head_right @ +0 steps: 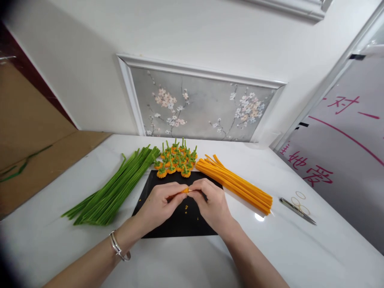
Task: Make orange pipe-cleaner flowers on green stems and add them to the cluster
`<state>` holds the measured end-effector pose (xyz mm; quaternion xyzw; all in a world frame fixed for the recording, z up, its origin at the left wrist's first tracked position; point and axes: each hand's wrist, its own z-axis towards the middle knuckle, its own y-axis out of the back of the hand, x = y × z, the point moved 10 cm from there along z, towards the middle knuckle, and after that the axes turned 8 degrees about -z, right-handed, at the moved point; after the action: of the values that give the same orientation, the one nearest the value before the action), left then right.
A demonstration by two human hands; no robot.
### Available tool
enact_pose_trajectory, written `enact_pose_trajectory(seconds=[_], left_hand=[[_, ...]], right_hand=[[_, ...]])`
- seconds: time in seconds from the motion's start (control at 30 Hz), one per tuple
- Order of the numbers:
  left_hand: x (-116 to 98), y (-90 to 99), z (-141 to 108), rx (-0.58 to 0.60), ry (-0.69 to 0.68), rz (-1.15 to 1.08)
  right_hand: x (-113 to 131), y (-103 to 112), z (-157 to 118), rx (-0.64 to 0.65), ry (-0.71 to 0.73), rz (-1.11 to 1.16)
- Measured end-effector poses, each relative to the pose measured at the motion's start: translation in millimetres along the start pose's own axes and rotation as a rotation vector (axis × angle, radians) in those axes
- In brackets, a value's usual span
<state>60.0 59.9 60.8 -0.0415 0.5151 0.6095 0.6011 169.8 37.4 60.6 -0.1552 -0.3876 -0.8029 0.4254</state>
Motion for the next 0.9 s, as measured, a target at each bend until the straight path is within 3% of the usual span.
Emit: enact_pose_trajectory(seconds=[0.2, 0.4, 0.77, 0.9], left_hand=[[2, 2.8, -5, -0.134, -0.042, -0.038], [2, 7.2, -14, -0.274, -0.089, 0.022], [0, 6.0, -16, -0.296, -0.122, 0.095], [11, 6.4, -13, -0.268, -0.034, 0.089]], right_hand=[[-15, -7, -7, -0.061, -0.143, 0.105], [-16, -10, -11, -0.101, -0.184, 0.091], [-26, -20, -13, -0.078, -0.277, 0.186], [-31, -27, -8, 0.085, -0.299, 0.243]])
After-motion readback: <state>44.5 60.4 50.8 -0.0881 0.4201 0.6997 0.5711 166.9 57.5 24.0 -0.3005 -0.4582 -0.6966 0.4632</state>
